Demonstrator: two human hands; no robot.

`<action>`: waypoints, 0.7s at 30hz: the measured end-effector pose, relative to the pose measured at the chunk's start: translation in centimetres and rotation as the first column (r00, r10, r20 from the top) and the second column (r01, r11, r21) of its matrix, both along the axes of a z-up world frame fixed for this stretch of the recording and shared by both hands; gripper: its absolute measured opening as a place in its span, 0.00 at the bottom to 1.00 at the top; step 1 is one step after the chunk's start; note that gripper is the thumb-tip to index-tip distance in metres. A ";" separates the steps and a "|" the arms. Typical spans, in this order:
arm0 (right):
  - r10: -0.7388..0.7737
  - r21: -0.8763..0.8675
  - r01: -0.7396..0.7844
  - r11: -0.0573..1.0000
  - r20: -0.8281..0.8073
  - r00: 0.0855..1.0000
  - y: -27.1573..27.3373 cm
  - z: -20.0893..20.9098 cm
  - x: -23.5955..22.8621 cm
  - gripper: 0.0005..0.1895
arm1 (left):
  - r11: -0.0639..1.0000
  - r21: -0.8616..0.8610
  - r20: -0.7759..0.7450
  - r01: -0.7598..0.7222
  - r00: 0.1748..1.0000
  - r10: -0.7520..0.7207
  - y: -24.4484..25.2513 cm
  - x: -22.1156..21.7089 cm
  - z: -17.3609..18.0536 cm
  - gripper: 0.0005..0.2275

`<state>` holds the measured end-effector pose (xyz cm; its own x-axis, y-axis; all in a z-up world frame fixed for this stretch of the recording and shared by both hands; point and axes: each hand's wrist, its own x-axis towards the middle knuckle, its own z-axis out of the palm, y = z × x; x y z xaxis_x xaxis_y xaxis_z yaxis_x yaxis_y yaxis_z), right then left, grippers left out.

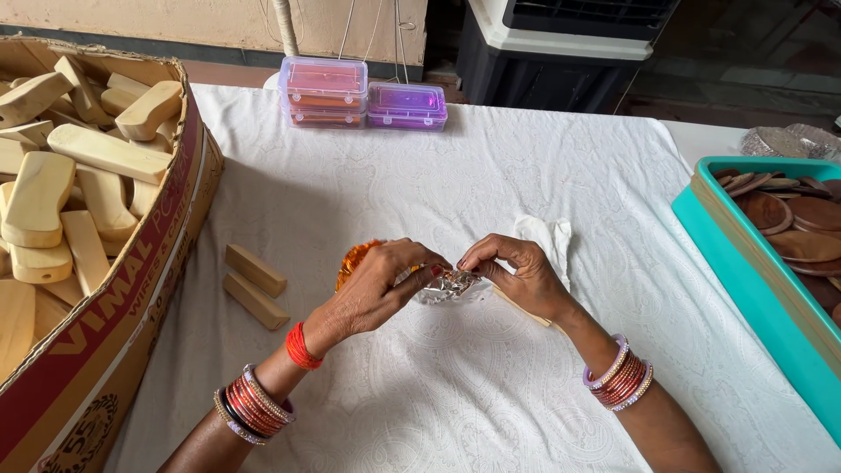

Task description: Wraps a wooden block in foil and places it into a plastic storage container.

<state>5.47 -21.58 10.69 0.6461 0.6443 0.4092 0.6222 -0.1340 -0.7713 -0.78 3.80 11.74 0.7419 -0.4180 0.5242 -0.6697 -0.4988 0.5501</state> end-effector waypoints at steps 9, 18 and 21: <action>0.166 0.143 -0.125 0.982 -0.327 0.930 -0.1 -1.0 0.4 0.07 | 0.975 -0.214 -0.309 -0.063 0.951 -0.007 -0.6 -0.2 -0.2 0.08; 0.305 0.144 -0.272 0.951 -0.329 0.894 -0.2 0.4 -0.5 0.08 | 0.992 -0.125 -0.270 -0.018 0.963 -0.017 -1.1 -1.0 0.0 0.10; 0.281 0.124 -0.254 0.959 -0.301 0.911 -0.3 0.6 -0.8 0.09 | 0.989 -0.145 -0.278 -0.025 0.960 -0.016 -1.1 -0.9 -0.7 0.10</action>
